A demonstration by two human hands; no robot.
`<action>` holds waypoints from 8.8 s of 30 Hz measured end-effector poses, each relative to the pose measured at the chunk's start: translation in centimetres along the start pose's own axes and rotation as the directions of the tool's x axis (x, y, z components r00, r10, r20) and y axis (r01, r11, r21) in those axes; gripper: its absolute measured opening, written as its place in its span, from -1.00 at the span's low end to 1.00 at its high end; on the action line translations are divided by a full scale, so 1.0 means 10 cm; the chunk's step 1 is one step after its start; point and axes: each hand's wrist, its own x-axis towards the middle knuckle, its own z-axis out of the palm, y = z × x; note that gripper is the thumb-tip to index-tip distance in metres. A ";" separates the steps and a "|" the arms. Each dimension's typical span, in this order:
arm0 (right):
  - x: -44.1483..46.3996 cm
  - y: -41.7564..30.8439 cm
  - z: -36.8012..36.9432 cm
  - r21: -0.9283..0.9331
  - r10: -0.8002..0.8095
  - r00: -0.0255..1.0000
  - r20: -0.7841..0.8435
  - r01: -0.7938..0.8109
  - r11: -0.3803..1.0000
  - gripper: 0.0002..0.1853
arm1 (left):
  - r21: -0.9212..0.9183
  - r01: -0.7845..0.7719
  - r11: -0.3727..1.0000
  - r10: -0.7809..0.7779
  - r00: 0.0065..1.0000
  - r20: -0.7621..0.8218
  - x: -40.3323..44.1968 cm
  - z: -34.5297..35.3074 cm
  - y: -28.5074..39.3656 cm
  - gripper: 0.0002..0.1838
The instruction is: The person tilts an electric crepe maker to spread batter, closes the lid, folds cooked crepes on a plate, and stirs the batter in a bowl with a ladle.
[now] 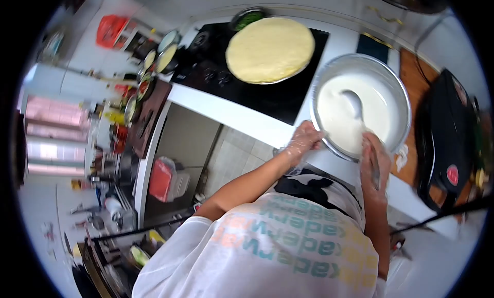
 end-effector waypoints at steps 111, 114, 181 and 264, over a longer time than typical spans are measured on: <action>-0.27 0.09 -0.66 -0.364 -0.181 0.976 -0.118 0.127 0.923 -0.78 | 0.008 0.070 0.998 -0.070 0.998 0.001 -0.05 -0.02 0.01 -0.77; -0.10 0.17 -0.57 -0.327 -0.149 0.975 -0.165 0.089 0.941 -0.79 | 0.005 0.066 0.998 -0.066 0.998 0.010 -0.06 -0.02 0.01 -0.78; 0.08 -0.04 -0.17 -0.101 -0.124 0.992 -0.028 0.120 0.988 -0.79 | -0.078 0.040 0.996 -0.031 0.994 0.108 0.00 -0.05 -0.03 -0.87; -0.23 -0.17 -0.40 -0.202 -0.029 0.989 0.145 0.058 0.978 -0.76 | 0.279 0.022 0.960 -0.025 1.000 0.008 -0.01 -0.12 0.00 -0.76</action>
